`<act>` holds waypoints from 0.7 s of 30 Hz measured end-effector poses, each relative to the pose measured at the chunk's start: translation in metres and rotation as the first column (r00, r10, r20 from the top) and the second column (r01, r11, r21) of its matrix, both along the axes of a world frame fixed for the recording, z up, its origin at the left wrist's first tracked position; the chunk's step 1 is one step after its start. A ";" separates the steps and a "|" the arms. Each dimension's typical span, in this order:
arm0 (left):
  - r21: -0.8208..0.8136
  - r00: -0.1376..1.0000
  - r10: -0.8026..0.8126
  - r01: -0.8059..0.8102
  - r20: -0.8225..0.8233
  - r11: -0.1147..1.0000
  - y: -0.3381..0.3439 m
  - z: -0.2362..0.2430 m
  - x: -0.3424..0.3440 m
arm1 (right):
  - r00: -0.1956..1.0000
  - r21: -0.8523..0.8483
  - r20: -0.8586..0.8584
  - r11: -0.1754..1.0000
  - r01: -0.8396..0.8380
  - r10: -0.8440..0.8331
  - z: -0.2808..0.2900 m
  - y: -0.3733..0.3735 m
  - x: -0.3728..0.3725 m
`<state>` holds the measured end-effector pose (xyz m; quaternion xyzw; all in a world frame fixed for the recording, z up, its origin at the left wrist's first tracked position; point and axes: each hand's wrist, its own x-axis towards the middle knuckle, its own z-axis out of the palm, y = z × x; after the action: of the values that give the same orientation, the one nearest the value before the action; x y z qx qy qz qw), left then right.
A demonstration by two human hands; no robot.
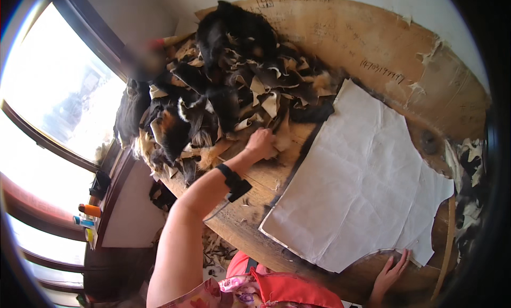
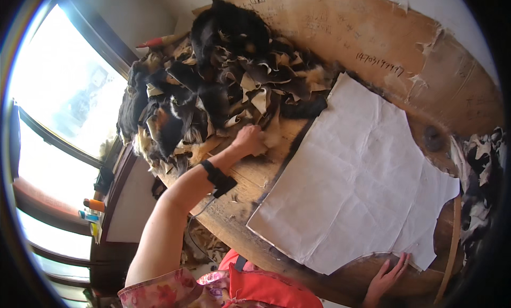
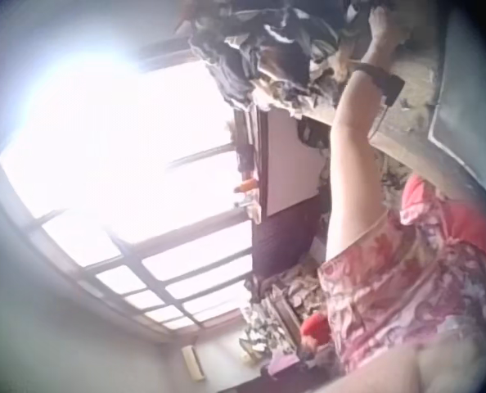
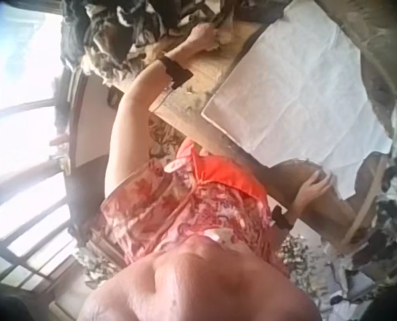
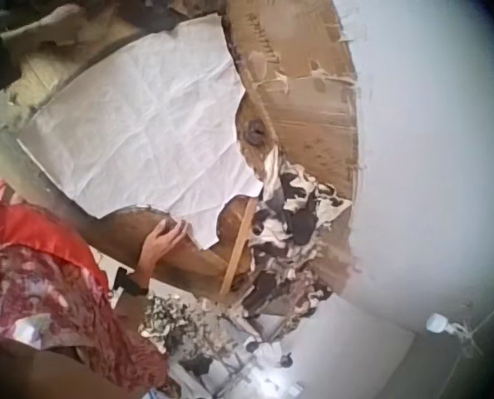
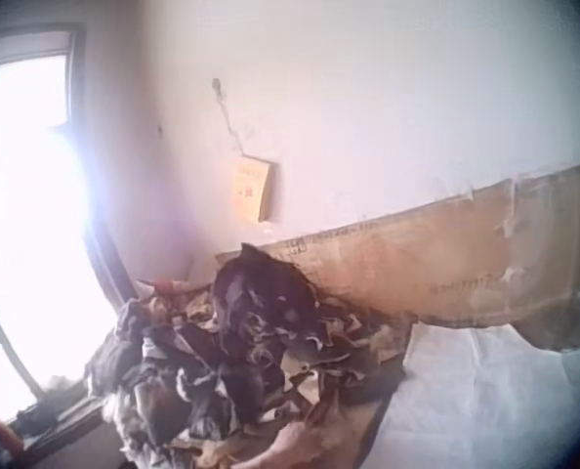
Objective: Cutting and hand-sewing fur and leather scraps onto a base fabric following a template.
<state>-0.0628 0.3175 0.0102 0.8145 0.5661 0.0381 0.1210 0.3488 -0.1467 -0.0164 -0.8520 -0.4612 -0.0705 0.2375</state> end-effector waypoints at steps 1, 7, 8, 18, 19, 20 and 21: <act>0.067 0.982 -0.097 0.109 -0.164 0.992 0.003 0.010 -0.004 | 1.000 0.005 -0.001 1.000 0.012 -0.012 -0.001 -0.003 0.000; 0.677 0.958 0.191 0.005 -0.215 0.736 0.037 0.140 -0.073 | 0.992 -0.016 0.017 0.992 0.123 -0.123 0.002 -0.003 -0.005; 0.853 0.927 0.239 0.135 -0.288 0.504 0.041 0.151 -0.072 | 0.996 -0.033 0.047 0.997 0.076 -0.074 0.005 -0.003 -0.007; -0.372 0.934 -0.144 0.267 0.328 0.889 -0.125 0.028 0.015 | 0.995 -0.101 0.051 0.991 -0.084 0.090 0.025 0.009 -0.005; -0.496 0.914 0.061 0.161 0.401 0.853 -0.145 0.025 0.013 | 0.997 -0.081 0.031 0.995 -0.065 0.068 0.024 0.009 -0.002; -0.401 0.930 -0.013 0.171 0.367 0.900 -0.159 0.027 0.011 | 0.999 -0.056 0.012 0.998 -0.038 0.039 0.022 0.010 -0.001; -0.315 0.949 -0.068 0.169 0.308 0.934 -0.168 0.033 0.009 | 0.999 -0.063 0.007 0.997 -0.040 0.041 0.020 0.010 0.001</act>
<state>-0.0537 0.1497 0.0427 0.8000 0.4893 0.0529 0.3434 0.3497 -0.1366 0.0037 -0.8493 -0.4813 -0.0547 0.2101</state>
